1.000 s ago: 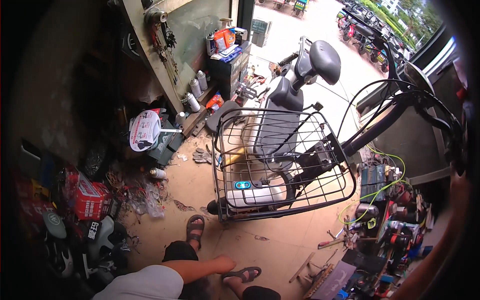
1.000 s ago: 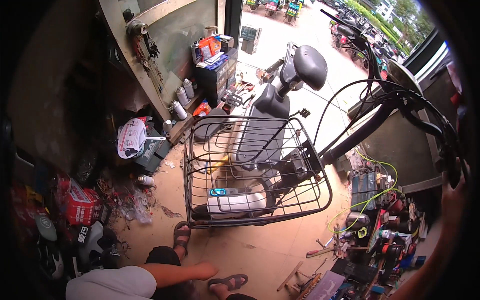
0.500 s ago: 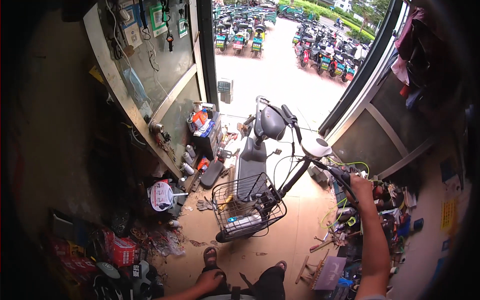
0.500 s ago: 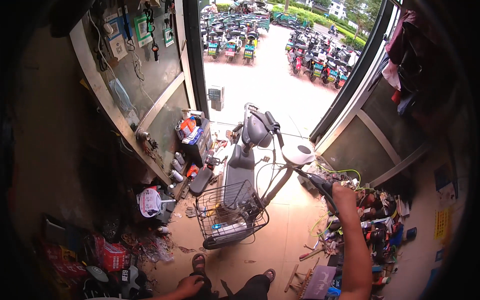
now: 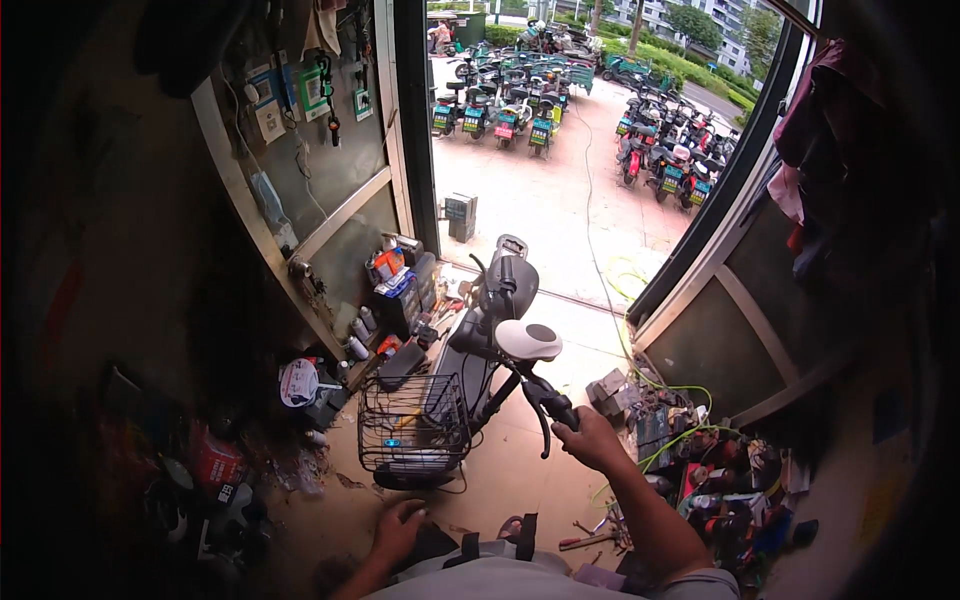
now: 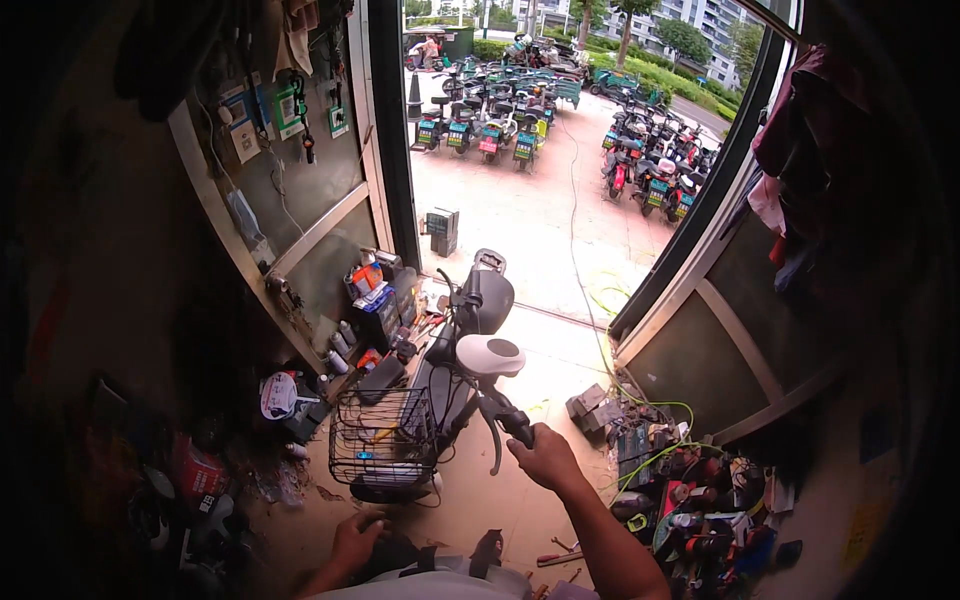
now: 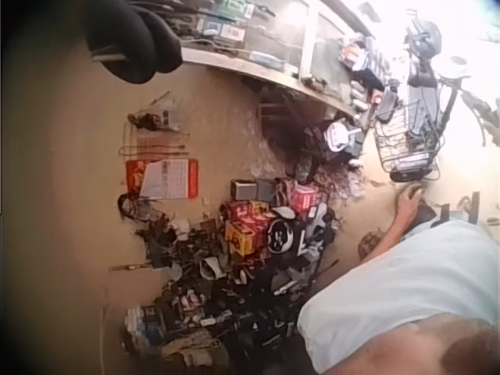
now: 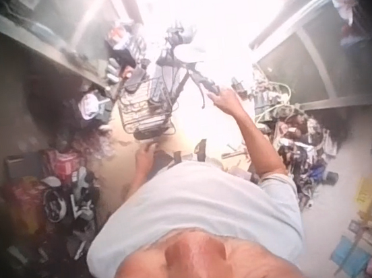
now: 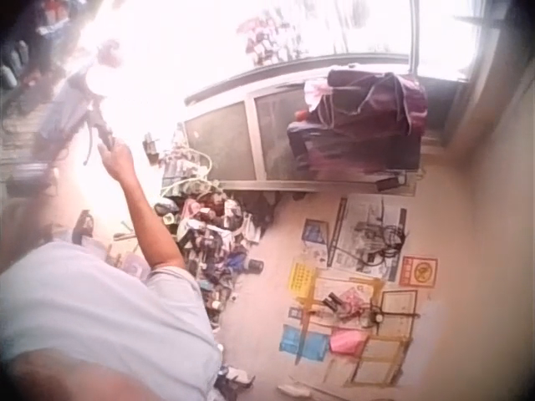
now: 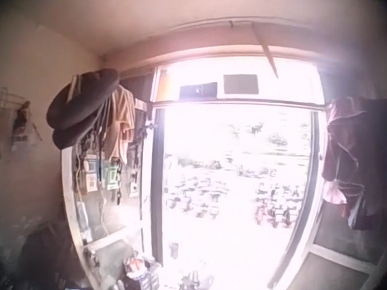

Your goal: The person tightens the front wheel of an electric scooter using a wrench, then wheels the scooter out of the workshop and parks it outside.

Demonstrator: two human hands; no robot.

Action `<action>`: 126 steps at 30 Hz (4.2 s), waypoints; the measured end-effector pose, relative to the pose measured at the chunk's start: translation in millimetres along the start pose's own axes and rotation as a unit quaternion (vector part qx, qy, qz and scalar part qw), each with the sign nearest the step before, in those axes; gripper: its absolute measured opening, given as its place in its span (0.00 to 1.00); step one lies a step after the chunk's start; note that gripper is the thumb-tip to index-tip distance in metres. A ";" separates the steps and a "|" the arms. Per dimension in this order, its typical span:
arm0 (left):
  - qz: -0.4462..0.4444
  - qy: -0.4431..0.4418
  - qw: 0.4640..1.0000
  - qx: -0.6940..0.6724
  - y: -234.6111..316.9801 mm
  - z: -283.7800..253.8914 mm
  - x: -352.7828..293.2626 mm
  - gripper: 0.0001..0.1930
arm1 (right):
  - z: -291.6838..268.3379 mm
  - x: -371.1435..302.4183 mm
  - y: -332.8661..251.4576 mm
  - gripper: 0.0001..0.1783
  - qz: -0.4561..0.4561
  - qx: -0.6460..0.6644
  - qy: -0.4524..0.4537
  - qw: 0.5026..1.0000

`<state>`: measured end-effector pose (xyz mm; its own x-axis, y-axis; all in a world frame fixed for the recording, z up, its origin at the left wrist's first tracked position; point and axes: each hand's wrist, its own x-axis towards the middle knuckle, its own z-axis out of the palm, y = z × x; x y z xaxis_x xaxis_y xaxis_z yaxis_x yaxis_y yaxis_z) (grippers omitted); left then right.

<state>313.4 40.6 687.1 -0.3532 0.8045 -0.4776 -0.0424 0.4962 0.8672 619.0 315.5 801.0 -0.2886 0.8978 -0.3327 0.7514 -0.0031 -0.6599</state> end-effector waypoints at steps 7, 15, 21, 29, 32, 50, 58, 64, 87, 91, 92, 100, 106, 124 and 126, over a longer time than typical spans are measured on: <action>0.003 -0.015 1.000 -0.003 122.8 68.8 -28.2 0.15 | -7.8 -6.1 20.0 0.25 0.051 0.345 -0.088 0.933; -0.014 -0.098 0.995 -0.019 167.5 167.2 13.4 0.16 | -19.7 4.6 64.7 0.29 0.023 0.364 -0.252 0.896; -0.015 -0.017 0.996 -0.088 137.5 240.2 38.6 0.18 | -88.1 67.5 85.7 0.30 -0.182 0.089 -0.356 0.912; -0.070 0.164 0.972 -0.152 211.3 313.2 38.3 0.22 | -172.3 156.3 158.1 0.26 -0.232 -0.199 -0.345 0.887; -0.084 0.173 0.975 -0.107 226.2 318.1 50.0 0.21 | -167.5 190.6 201.8 0.27 -0.227 -0.217 -0.292 0.903; -0.188 0.352 0.906 0.141 211.7 352.9 84.0 0.26 | -81.0 485.2 -38.5 0.36 -0.581 -0.224 -0.078 0.778; -0.323 0.483 0.793 0.183 199.8 419.7 106.1 0.19 | 11.5 567.8 -107.0 0.05 -0.717 -0.321 -0.237 0.571; -0.310 0.554 0.766 0.102 187.7 487.6 125.6 0.18 | 16.4 550.8 -132.3 0.06 -0.725 -0.321 -0.249 0.557; -0.231 0.719 0.643 -0.123 228.9 678.8 296.0 0.08 | -88.4 493.2 -121.5 0.34 -0.795 0.043 -0.358 0.488; -0.243 0.750 0.597 -0.149 240.0 679.9 343.3 0.09 | -68.0 626.4 -57.2 0.42 -0.652 -0.033 -0.330 0.682; -0.244 0.755 0.589 -0.153 240.1 676.1 356.3 0.09 | -49.8 684.8 -26.1 0.45 -0.612 -0.082 -0.296 0.729; -0.164 0.737 0.567 -0.328 215.8 630.9 410.9 0.08 | 4.7 954.2 133.9 0.46 -0.125 -0.075 -0.492 0.858; -0.212 0.736 0.538 -0.353 216.0 595.3 383.8 0.04 | 44.7 912.5 120.9 0.48 0.027 0.050 -0.543 0.838; -0.321 0.689 0.571 -0.309 236.2 596.3 313.3 0.10 | 80.5 939.1 154.9 0.56 0.053 0.107 -0.421 0.899; -0.341 0.675 0.585 -0.291 253.1 607.0 303.5 0.10 | 70.5 945.9 159.3 0.57 0.056 0.058 -0.385 0.920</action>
<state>762.7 608.6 675.9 -0.4690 -0.7030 -0.5346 -0.7761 0.0392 0.6294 423.9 1133.3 333.7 -0.5808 0.3119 -0.7520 0.7467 -0.1639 -0.6447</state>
